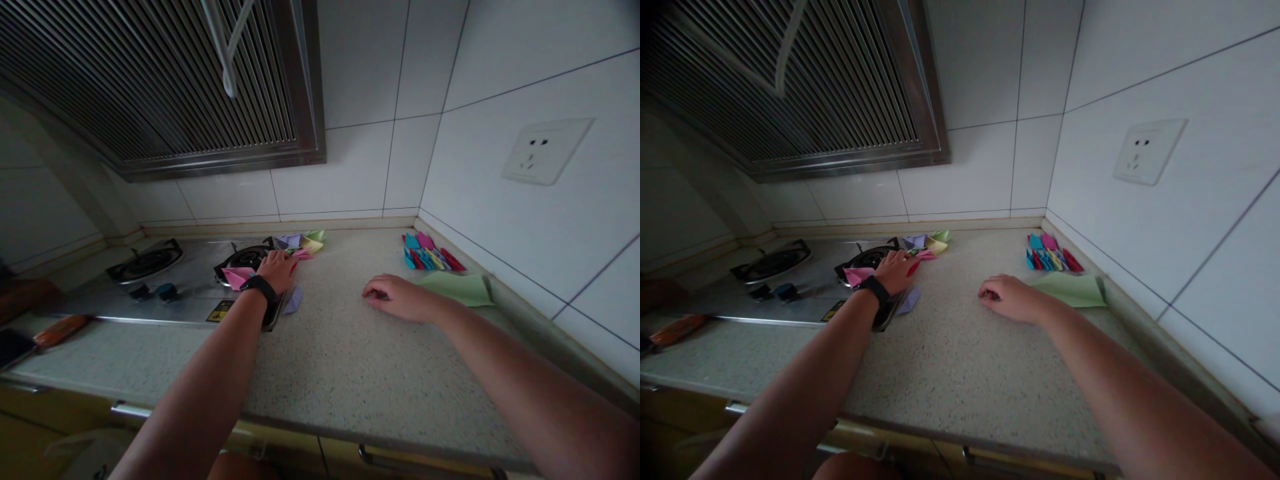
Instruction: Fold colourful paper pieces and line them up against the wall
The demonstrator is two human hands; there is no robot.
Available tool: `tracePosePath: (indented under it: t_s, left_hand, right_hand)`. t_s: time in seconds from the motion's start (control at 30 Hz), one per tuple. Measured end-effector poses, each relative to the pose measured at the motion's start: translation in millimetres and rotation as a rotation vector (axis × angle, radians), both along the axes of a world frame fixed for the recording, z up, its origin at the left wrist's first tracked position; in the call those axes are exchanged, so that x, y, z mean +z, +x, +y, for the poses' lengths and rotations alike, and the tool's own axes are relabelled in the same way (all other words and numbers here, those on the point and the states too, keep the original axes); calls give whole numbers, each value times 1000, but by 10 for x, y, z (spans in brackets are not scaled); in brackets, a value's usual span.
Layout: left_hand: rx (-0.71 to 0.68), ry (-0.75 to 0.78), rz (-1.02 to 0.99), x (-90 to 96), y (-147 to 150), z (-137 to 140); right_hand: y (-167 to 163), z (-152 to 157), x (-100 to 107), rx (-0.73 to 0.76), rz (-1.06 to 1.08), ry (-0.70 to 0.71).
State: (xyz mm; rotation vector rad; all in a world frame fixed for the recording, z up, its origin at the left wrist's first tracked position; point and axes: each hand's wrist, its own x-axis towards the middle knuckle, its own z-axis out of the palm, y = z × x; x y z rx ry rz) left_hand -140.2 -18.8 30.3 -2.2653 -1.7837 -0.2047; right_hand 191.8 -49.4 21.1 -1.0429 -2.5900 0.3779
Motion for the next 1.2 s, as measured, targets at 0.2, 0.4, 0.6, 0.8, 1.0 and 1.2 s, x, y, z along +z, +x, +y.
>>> tracePosePath:
  t_s: [0.2, 0.4, 0.6, 0.8, 1.0, 1.2]
  left_hand:
    - [-13, 2, -1, -18, -27, 26]
    - [-53, -17, 9, 2, 18, -3]
    - [-102, -35, -50, 99, 74, -21]
    - [-337, -17, -402, 145, 297, -115]
    - [-656, -93, -729, 198, 692, -430]
    - [-739, -163, -737, 216, 864, -614]
  right_hand:
    - [19, 11, -11, -42, 26, -68]
    - [28, 16, -7, -43, 30, -68]
    - [27, 29, -23, -38, 23, -52]
    - [4, -4, 7, -59, 47, -47]
    - [-56, -93, 108, -129, 310, -107]
    - [-111, -157, 141, -12, 523, -313]
